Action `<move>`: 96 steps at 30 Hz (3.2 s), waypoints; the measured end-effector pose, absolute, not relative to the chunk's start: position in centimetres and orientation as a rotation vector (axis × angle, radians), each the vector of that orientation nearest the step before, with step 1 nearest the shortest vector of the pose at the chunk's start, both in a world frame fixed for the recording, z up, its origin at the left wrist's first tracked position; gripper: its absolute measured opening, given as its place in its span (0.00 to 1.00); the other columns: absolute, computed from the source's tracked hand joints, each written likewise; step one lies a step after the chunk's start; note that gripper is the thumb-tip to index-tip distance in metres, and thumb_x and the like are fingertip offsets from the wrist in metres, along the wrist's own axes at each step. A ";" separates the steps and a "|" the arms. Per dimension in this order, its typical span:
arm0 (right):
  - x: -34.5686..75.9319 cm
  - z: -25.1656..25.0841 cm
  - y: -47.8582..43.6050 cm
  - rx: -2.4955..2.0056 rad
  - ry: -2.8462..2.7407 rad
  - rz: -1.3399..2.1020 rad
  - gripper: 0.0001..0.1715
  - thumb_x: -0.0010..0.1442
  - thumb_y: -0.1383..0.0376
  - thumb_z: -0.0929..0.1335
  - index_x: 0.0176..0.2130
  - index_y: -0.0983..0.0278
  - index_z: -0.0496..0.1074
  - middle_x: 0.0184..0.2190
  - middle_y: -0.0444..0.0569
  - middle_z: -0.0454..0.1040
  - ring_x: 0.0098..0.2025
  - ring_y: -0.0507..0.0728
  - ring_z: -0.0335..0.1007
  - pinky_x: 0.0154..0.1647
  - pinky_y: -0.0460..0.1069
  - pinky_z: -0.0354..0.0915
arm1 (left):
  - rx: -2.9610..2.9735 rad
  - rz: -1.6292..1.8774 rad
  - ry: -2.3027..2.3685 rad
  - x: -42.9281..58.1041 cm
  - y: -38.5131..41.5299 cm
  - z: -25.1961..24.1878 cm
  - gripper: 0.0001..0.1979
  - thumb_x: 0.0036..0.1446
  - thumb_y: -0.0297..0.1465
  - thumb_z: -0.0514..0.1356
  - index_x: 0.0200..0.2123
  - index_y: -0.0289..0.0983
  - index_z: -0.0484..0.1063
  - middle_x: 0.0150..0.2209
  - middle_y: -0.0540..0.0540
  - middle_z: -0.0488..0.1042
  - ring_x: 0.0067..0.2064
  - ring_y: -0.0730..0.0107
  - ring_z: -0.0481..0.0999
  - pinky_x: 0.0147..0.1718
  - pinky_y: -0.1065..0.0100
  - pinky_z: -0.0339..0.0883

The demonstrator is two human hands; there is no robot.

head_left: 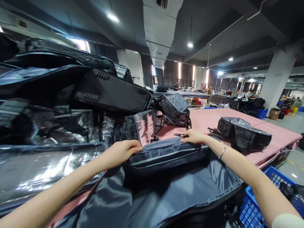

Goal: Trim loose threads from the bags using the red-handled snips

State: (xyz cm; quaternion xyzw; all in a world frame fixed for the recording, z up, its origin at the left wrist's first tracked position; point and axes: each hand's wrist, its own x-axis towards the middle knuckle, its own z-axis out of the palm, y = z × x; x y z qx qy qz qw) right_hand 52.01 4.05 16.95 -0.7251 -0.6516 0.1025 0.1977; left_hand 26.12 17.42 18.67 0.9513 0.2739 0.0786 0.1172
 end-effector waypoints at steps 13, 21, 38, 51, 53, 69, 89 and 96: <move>52.4 16.3 4.0 -1.963 -1.814 0.281 0.07 0.56 0.67 0.67 0.30 0.69 0.73 0.24 0.43 0.68 0.28 0.50 0.62 0.28 0.42 0.53 | 2.819 0.297 0.646 30.4 16.5 17.5 0.18 0.50 0.44 0.46 0.25 0.39 0.69 0.29 0.50 0.74 0.35 0.64 0.73 0.35 0.69 0.62; 52.8 16.2 4.0 -1.903 -1.825 0.365 0.10 0.57 0.67 0.66 0.26 0.70 0.69 0.20 0.39 0.61 0.24 0.48 0.57 0.25 0.42 0.51 | 2.832 0.402 0.479 32.7 14.1 17.4 0.20 0.50 0.44 0.48 0.35 0.39 0.73 0.36 0.48 0.76 0.38 0.65 0.73 0.38 0.69 0.62; 54.1 17.0 -2.4 -1.680 -2.084 -0.845 0.10 0.62 0.65 0.65 0.44 0.66 0.69 0.38 0.51 0.69 0.39 0.55 0.63 0.38 0.47 0.57 | 2.765 0.307 0.536 36.0 13.4 16.9 0.19 0.50 0.43 0.48 0.31 0.40 0.74 0.34 0.50 0.76 0.37 0.65 0.73 0.36 0.70 0.60; 53.5 17.1 -3.0 -1.636 -2.290 -1.176 0.09 0.64 0.68 0.60 0.37 0.67 0.69 0.33 0.48 0.68 0.35 0.55 0.59 0.34 0.48 0.55 | 2.748 0.305 0.520 36.0 13.6 16.7 0.21 0.49 0.45 0.48 0.33 0.40 0.75 0.36 0.49 0.76 0.39 0.64 0.73 0.37 0.69 0.60; 53.5 17.3 -3.1 -1.649 -2.316 -1.166 0.08 0.64 0.69 0.61 0.38 0.66 0.69 0.33 0.48 0.68 0.35 0.55 0.59 0.35 0.48 0.55 | 2.747 0.305 0.522 36.0 13.6 16.7 0.21 0.48 0.46 0.48 0.33 0.40 0.75 0.36 0.49 0.76 0.39 0.64 0.73 0.37 0.69 0.60; 54.9 18.2 -2.5 -1.646 -2.378 -0.618 0.07 0.60 0.66 0.67 0.39 0.66 0.69 0.36 0.49 0.70 0.39 0.55 0.64 0.41 0.47 0.58 | 2.734 0.314 0.491 35.8 13.6 16.6 0.21 0.47 0.47 0.49 0.31 0.40 0.74 0.34 0.50 0.77 0.37 0.64 0.73 0.37 0.70 0.62; 54.7 16.7 -0.6 -1.506 -2.321 -0.650 0.07 0.61 0.66 0.66 0.40 0.67 0.70 0.35 0.51 0.70 0.39 0.55 0.63 0.40 0.47 0.60 | 2.723 0.322 0.368 35.5 12.8 16.7 0.21 0.47 0.46 0.48 0.30 0.39 0.73 0.34 0.48 0.76 0.38 0.64 0.73 0.39 0.70 0.62; 55.2 16.5 -0.4 -1.514 -2.357 -0.574 0.04 0.61 0.69 0.65 0.36 0.67 0.70 0.32 0.49 0.70 0.38 0.54 0.62 0.40 0.46 0.60 | 2.749 0.321 0.408 35.5 12.9 16.5 0.21 0.50 0.46 0.47 0.32 0.39 0.73 0.38 0.47 0.75 0.39 0.64 0.73 0.41 0.68 0.62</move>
